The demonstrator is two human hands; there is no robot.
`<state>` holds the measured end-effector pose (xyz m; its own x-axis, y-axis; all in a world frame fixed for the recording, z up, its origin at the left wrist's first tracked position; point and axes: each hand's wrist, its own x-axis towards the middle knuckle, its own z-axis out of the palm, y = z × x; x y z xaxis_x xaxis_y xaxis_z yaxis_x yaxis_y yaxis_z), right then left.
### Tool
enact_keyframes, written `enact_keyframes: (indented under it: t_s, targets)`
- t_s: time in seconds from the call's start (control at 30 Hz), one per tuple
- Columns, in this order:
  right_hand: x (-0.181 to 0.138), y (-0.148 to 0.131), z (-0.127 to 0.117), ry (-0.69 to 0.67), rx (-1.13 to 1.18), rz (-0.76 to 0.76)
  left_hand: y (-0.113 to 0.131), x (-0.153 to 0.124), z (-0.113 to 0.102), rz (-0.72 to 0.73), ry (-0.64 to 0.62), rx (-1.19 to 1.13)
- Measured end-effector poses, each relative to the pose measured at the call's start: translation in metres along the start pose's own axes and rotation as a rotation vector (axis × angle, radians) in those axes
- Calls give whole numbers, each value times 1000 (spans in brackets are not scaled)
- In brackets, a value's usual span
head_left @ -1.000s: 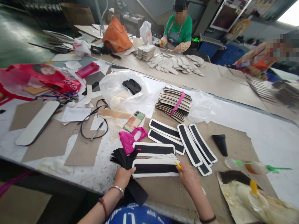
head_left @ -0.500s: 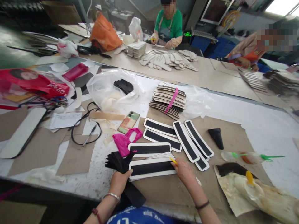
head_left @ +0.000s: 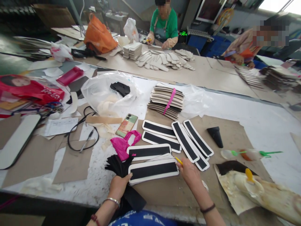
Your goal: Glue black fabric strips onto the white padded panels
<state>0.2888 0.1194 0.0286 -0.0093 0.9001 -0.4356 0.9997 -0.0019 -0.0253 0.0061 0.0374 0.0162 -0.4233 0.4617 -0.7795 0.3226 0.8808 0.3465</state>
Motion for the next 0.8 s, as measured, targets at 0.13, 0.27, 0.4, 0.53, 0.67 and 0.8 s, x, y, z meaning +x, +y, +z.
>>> enact_keyframes:
  t_s: [0.13,0.27,0.4,0.53,0.67,0.8]
  targets:
    - [-9,16,3,95,78,-14,-1,0,1,1,-4,5]
    - [-18,14,14,129,180,-46,-3,2,2,19,-8,-48]
    - [-27,4,19,153,296,-64,-6,3,5,32,-4,-121]
    - [-33,-3,14,189,397,-11,-11,3,10,49,11,-219]
    - [-34,-8,6,186,527,106,-17,4,14,46,18,-320]
    - [-34,-10,3,79,754,200,-22,1,12,72,16,-456]
